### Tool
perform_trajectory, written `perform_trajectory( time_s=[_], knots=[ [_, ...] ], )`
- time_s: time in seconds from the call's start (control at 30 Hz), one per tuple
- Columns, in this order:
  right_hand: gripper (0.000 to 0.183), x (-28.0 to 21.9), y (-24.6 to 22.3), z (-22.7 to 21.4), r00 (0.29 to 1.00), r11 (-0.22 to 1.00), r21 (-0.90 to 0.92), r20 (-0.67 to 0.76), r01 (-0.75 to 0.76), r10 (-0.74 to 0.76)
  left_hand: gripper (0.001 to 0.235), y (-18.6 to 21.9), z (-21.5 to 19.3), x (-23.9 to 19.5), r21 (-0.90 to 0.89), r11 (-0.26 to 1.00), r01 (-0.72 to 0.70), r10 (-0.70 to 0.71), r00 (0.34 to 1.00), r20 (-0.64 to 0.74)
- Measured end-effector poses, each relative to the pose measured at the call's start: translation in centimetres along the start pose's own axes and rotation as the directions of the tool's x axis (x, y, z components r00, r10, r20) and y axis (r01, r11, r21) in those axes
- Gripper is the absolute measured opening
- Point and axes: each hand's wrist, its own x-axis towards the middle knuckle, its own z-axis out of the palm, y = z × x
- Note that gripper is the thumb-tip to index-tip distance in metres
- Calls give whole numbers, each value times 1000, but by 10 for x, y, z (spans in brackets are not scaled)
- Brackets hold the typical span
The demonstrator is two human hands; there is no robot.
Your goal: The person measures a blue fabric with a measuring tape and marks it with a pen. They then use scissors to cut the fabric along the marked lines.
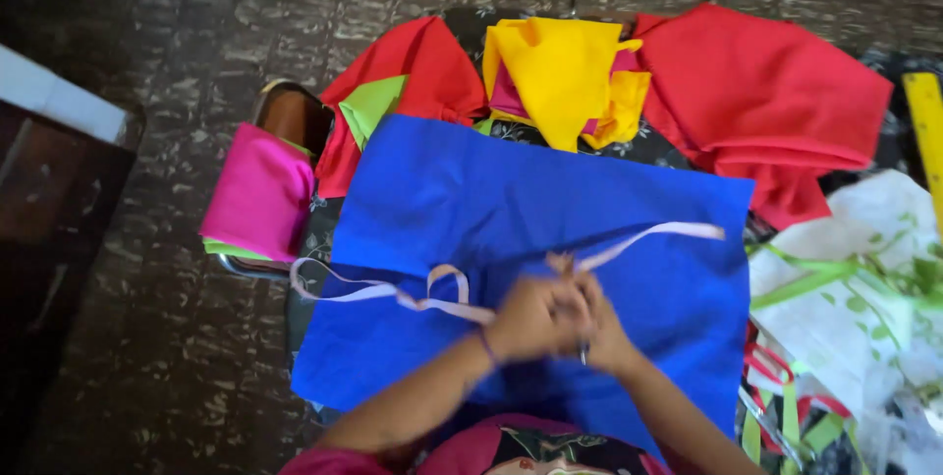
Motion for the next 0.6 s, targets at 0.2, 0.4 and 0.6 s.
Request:
perform_trajectory(
  time_s=[0.2, 0.4, 0.6],
  knots=[
    [72, -71, -42, 39, 989, 997, 13, 123, -80, 78, 18, 101, 20, -115, -372, 908, 194, 41, 842, 538],
    [50, -143, -64, 83, 932, 976, 31, 303, -215, 196, 22, 171, -37, -165, -421, 894, -156, 314, 887, 338],
    [28, -232, -83, 68, 951, 948, 137, 158, -289, 267, 29, 182, -177, -255, -697, 445, -562, 540, 789, -292]
  ],
)
